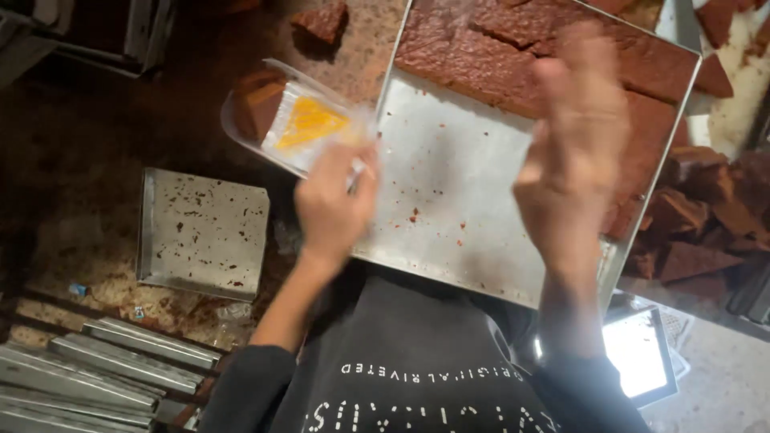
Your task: Packing triangular cake pieces from a baking tray into a plastic container
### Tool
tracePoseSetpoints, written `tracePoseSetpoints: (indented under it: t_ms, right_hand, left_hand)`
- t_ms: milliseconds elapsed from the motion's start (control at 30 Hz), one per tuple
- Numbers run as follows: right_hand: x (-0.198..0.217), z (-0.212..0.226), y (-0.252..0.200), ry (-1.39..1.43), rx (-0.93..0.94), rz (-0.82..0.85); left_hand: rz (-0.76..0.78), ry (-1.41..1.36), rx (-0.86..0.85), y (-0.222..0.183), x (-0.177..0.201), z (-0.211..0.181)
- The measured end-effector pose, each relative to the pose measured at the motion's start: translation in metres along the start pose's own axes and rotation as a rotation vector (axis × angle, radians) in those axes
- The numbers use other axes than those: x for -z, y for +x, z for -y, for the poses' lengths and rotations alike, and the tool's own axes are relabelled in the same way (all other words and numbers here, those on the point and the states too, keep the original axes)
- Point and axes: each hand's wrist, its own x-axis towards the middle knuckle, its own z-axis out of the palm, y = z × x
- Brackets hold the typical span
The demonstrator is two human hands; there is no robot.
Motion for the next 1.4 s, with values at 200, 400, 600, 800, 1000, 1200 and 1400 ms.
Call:
tracePoseSetpoints:
  t_ms: [200, 400, 600, 800, 1000, 1200, 1400]
  right_hand:
    - [-0.015, -0.043, -0.074, -0.205, -0.438, -0.082]
    - [-0.041, -0.126, -0.191, -0.996, -0.47, 0.008]
    - [-0.016, -0.145, -0.194, -0.761, -0.494, -0.169]
    - [-0.063, -0.064, -0.113, -0.083, -0.439, -0.523]
    - [-0.083, -0.076, -0.095, 0.333, -0.554, -0.421]
    - [-0.078, 0.023, -0.07, 0.744, -0.289, -0.461]
    - [-0.069, 0.044, -0.052, 0.222, -0.1, -0.116]
  left_hand:
    - [0.291, 0.466, 0.259, -0.003, -0.022, 0.083]
    - [-0.066, 0.577, 0.077, -0.003, -0.019, 0.101]
    - [0.072, 0.172, 0.402, 0.008, -0.003, 0.069]
    - [0.111, 0.253, 0.38, 0.005, 0.0, 0.078]
    - [0.029, 0.192, 0.209, 0.006, 0.013, 0.051]
    - [0.049, 0.23, 0.119, 0.012, -0.01, -0.016]
    - [0.045, 0.1, -0.013, 0.007, -0.03, -0.043]
